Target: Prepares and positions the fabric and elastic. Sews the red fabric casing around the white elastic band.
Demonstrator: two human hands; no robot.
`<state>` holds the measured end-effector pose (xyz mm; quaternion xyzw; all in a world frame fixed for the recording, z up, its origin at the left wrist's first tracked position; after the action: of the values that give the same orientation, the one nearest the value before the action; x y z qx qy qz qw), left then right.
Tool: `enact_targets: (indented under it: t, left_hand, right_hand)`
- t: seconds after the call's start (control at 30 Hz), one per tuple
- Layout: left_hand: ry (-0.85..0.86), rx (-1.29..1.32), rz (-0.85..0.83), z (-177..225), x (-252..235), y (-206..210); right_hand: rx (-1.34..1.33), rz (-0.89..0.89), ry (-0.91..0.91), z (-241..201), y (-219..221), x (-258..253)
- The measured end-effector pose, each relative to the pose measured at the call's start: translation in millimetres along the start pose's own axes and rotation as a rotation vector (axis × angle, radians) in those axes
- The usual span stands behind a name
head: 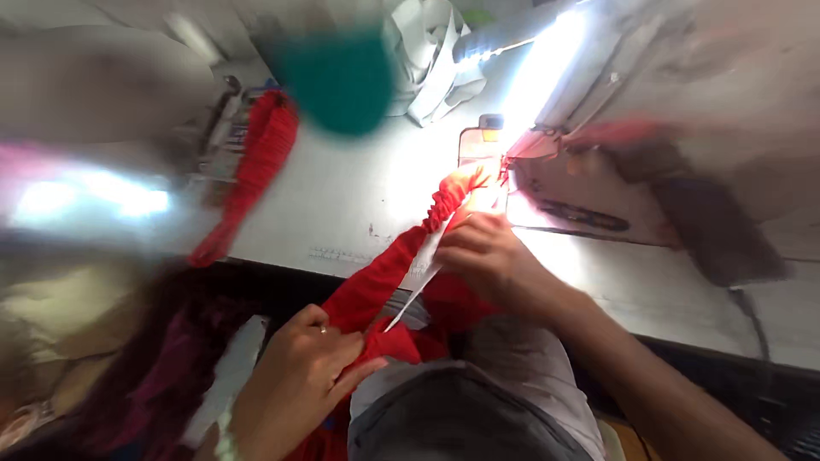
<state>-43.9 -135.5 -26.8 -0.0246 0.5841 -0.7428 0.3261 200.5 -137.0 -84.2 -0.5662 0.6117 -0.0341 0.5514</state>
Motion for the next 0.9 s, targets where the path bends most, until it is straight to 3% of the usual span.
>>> enact_targets:
  t: [0.1, 0.17, 0.33, 0.43, 0.53, 0.7, 0.8, 0.9]
  left_hand:
    - [0.048, -0.021, 0.032, 5, -12, 2]
    - [0.054, -0.046, 0.04, 1, -14, 0]
    - [-0.035, -0.12, 0.057, -44, 13, -43]
    - [-0.037, -0.115, 0.075, -55, 22, -63]
    - [0.064, -0.09, 0.046, -34, 9, -45]
    - [0.399, 0.074, -0.01, 20, -35, -1]
    - [0.493, 0.139, -0.071, 19, -51, 6]
    - [0.459, 0.078, -0.128, -13, -57, 19]
  right_hand:
    - [-0.171, -0.025, -0.13, -51, 20, -18]
    - [-0.145, 0.022, -0.154, -51, 16, -18]
    - [0.145, 0.095, -0.034, 30, -46, 8]
    - [0.331, 0.137, 0.055, 52, -79, 23]
    - [0.234, 0.13, 0.056, 29, -61, 15]
    - [-0.183, -0.088, -0.079, -81, -10, -3]
    - [-0.19, -0.118, -0.084, -77, -18, 13]
    - [0.021, -0.043, 0.0, -43, -54, 36]
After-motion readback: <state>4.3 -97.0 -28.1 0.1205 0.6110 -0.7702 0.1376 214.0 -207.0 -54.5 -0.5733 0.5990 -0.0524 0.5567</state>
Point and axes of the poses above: each hand's wrist, its own x-axis away from the middle knuckle, its own y-axis out of the palm, z = x × y, the point moved 5 cm from there along -x, towards the middle knuckle, and after that the axes turned 7 degrees about z, right-handed, at the moved point
